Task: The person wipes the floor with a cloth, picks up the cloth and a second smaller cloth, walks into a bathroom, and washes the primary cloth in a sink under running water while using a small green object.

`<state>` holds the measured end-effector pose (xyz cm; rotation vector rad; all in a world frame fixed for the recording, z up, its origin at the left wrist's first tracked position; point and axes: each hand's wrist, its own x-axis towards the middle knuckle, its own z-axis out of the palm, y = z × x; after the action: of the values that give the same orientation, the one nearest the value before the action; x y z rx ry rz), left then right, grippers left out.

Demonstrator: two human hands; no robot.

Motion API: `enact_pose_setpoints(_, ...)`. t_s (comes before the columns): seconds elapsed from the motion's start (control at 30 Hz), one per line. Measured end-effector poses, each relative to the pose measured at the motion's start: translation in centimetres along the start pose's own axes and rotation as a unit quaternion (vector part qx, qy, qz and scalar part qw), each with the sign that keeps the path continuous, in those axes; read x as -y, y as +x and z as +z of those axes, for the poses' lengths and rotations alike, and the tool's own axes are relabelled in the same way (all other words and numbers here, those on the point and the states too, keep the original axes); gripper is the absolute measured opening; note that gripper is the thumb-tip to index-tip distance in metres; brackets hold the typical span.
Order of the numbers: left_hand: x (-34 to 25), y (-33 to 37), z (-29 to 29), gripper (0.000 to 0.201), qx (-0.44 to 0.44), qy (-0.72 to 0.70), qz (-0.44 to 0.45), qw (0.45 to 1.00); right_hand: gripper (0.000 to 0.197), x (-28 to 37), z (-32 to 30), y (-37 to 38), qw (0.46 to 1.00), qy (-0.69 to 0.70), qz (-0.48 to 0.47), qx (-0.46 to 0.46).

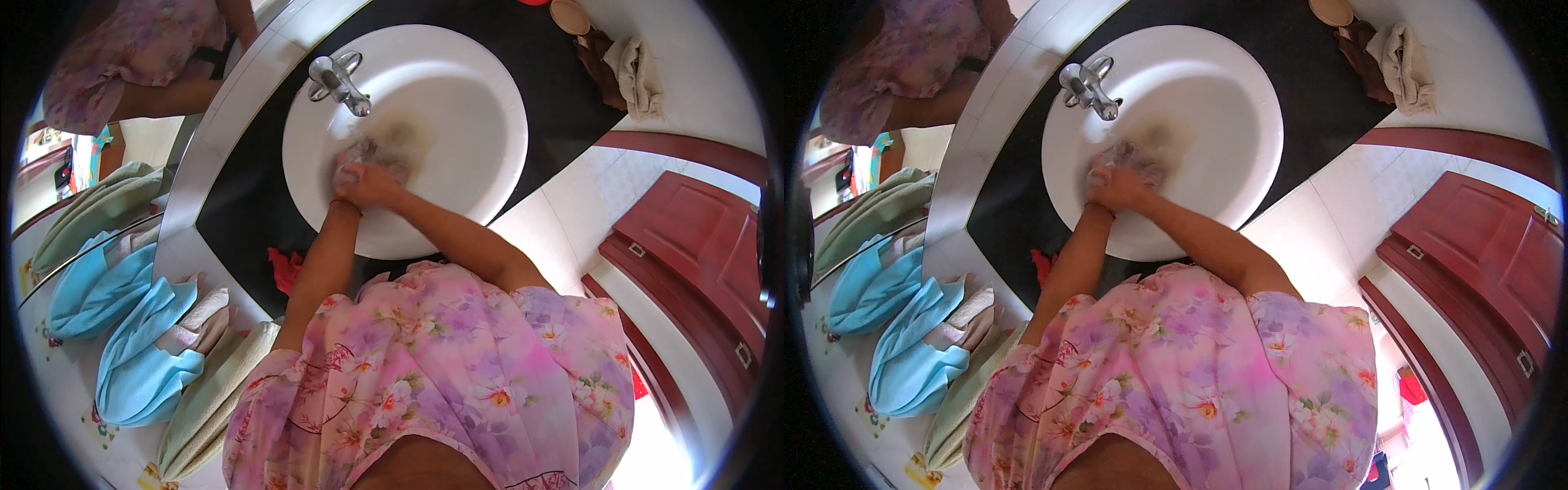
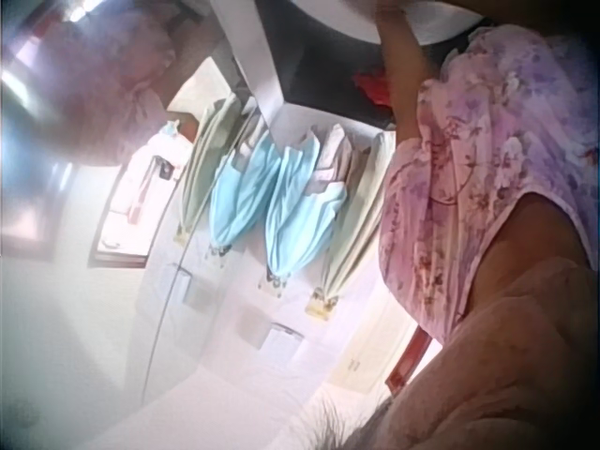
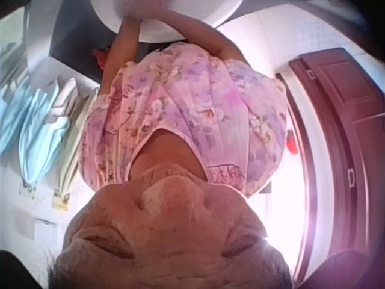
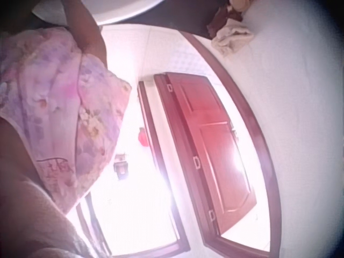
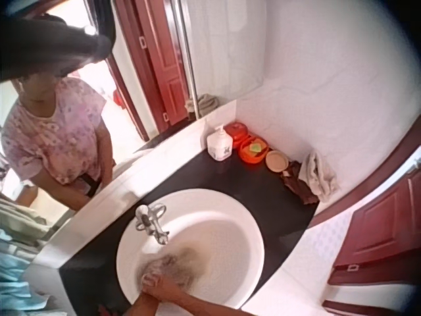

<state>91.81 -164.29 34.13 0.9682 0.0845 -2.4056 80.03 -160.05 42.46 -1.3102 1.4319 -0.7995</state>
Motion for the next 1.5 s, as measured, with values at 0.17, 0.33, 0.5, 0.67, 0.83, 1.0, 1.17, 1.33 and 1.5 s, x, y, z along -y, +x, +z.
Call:
enact_pose_setpoints(0.17, 2.0, 0.0, 3.9, 0.041, -0.038, 0.147, 0.032, 0.988, 0.035, -1.8, -1.0, 0.6, 0.992, -0.089, -0.058, -0.065)
enact_pose_setpoints(0.33, 4.0, -0.5, 6.8, 0.032, -0.088, 0.217, 0.05, 0.971, 0.033, -5.1, -8.8, 2.6, 0.967, -0.179, 0.128, -0.131)
enact_pose_setpoints(0.5, 3.1, -1.5, 4.0, 0.035, -0.036, 0.222, 0.102, 0.969, 0.043, -9.4, -9.6, 2.8, 0.882, -0.398, 0.039, -0.248)
enact_pose_setpoints(0.67, 3.1, -1.4, 1.3, 0.044, -0.114, 0.086, 0.071, 0.987, 0.055, -11.1, -5.9, 3.7, 0.943, -0.192, 0.034, -0.269)
enact_pose_setpoints(0.83, 2.5, -1.2, 6.7, 0.054, -0.137, 0.035, 0.01, 0.99, 0.043, -10.9, -1.3, 3.5, 0.965, -0.214, -0.153, 0.015)
enact_pose_setpoints(1.0, 0.2, -0.5, 1.6, 0.053, -0.002, 0.073, 0.086, 0.994, 0.033, -0.9, 0.2, -0.9, 0.997, 0.03, -0.066, -0.008)
enact_pose_setpoints(1.17, 2.3, -0.3, 5.9, 0.048, -0.097, 0.163, 0.063, 0.98, 0.026, -4.2, -1.8, 0.8, 0.98, -0.137, -0.085, -0.113)
enact_pose_setpoints(1.33, 3.0, -1.6, 6.5, 0.044, -0.074, 0.173, 0.069, 0.98, 0.035, -6.1, -6.7, 2.2, 0.965, -0.169, 0.156, -0.126)
enact_pose_setpoints(1.5, 2.8, -3.0, 6.1, 0.054, -0.208, 0.137, -0.001, 0.968, 0.063, -11.0, -6.6, 2.7, 0.883, -0.271, 0.128, -0.361)
